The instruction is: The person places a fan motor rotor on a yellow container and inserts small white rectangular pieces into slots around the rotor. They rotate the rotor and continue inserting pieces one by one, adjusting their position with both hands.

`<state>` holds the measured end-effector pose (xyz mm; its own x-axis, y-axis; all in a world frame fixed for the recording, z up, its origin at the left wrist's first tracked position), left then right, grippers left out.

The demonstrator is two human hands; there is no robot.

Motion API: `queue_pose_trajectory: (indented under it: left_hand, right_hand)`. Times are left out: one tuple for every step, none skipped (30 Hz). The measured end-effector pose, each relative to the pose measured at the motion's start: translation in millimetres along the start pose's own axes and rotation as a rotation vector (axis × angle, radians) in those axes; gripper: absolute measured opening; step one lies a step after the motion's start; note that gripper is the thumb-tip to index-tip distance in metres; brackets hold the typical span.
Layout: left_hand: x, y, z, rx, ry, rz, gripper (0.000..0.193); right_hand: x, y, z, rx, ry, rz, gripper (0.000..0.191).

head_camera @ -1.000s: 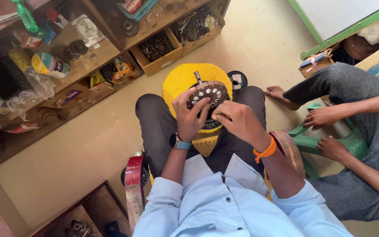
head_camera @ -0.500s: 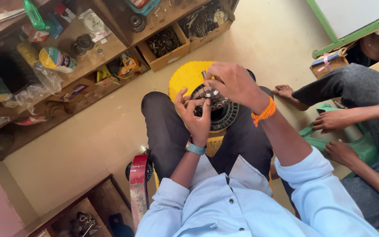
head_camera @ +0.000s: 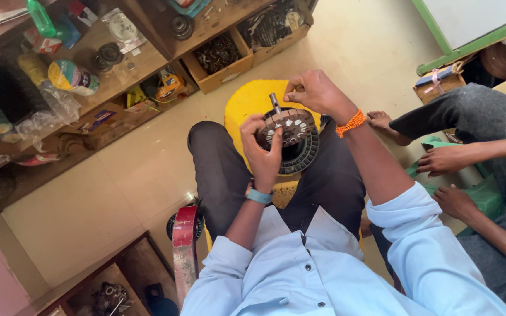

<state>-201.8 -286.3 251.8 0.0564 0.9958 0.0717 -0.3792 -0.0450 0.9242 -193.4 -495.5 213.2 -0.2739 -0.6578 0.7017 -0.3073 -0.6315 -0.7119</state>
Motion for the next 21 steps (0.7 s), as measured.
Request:
queue_pose_trajectory:
  left_hand:
    - [0,1,5,-0.033,-0.036,-0.033,0.054]
    - [-6,-8,9,0.055,-0.125,-0.1,0.064]
    - [-11,-18,11,0.145,-0.213,-0.166,0.073]
    - [-17,-27,11,0.235,-0.303,-0.23,0.083]
    - [-20,-29,11,0.24,-0.364,-0.243,0.082]
    - [-24,-31,10,0.242,-0.424,-0.256,0.082]
    - [-29,-33,9,0.24,-0.483,-0.27,0.081]
    - [-30,-37,9,0.265,-0.487,-0.279,0.077]
    - [-31,-41,8,0.291,-0.493,-0.287,0.073]
    - [-32,-45,7,0.317,-0.498,-0.296,0.068]
    - [-31,-45,8,0.264,-0.501,-0.242,0.061]
    - [-31,-45,8,0.212,-0.504,-0.188,0.053]
    - [-30,-45,9,0.162,-0.504,-0.133,0.046]
    - [-32,-52,6,0.236,-0.527,-0.153,0.045]
    - [-33,-58,4,0.311,-0.549,-0.172,0.043]
    - [-35,-64,2,0.385,-0.57,-0.192,0.042]
    - [-36,-62,3,0.387,-0.577,-0.23,0.042]
    - [-37,-60,3,0.388,-0.583,-0.268,0.041]
    - [-37,-58,5,0.388,-0.59,-0.306,0.041]
    - [-38,-57,6,0.39,-0.596,-0.312,0.041]
    - [-38,-57,6,0.395,-0.602,-0.319,0.04]
  right_hand:
    - [6,1,-3,0.013,0.016,0.025,0.019]
    - [12,0,-6,0.028,0.031,0.05,0.018]
    - [17,-3,-9,0.042,0.043,0.075,0.018]
    - [22,1,-13,-0.022,0.045,0.065,0.019]
    - [30,4,-18,-0.084,0.048,0.057,0.021]
    - [37,5,-22,-0.144,0.051,0.05,0.022]
    - [45,-4,-24,-0.123,0.07,0.09,0.022]
    - [53,-14,-28,-0.103,0.088,0.129,0.022]
    - [59,-23,-33,-0.086,0.105,0.168,0.022]
    - [63,-30,-38,-0.076,0.113,0.17,0.022]
    - [65,-37,-43,-0.066,0.121,0.171,0.021]
    - [67,-43,-47,-0.057,0.127,0.172,0.021]
    - [67,-47,-49,-0.067,0.133,0.178,0.02]
    - [65,-49,-50,-0.077,0.138,0.184,0.019]
    - [64,-51,-52,-0.087,0.143,0.191,0.018]
    - [63,-53,-53,-0.093,0.153,0.19,0.017]
    - [63,-54,-53,-0.097,0.164,0.19,0.017]
    - [62,-55,-52,-0.099,0.176,0.19,0.017]
    - [61,-56,-53,-0.098,0.179,0.191,0.017]
    - [59,-58,-54,-0.098,0.182,0.19,0.017]
    - [58,-58,-56,-0.1,0.183,0.189,0.017]
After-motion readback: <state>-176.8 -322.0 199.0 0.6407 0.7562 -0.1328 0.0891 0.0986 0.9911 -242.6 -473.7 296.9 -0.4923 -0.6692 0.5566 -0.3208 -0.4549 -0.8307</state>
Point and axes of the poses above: each hand's wrist, its own z-axis towards the middle knuckle, its own x-axis out of the back of the hand, y = z × x, the point moved 10 cm from there along z, towards the middle knuckle, and after that the axes turned 14 degrees about y, right-handed, at the moved point
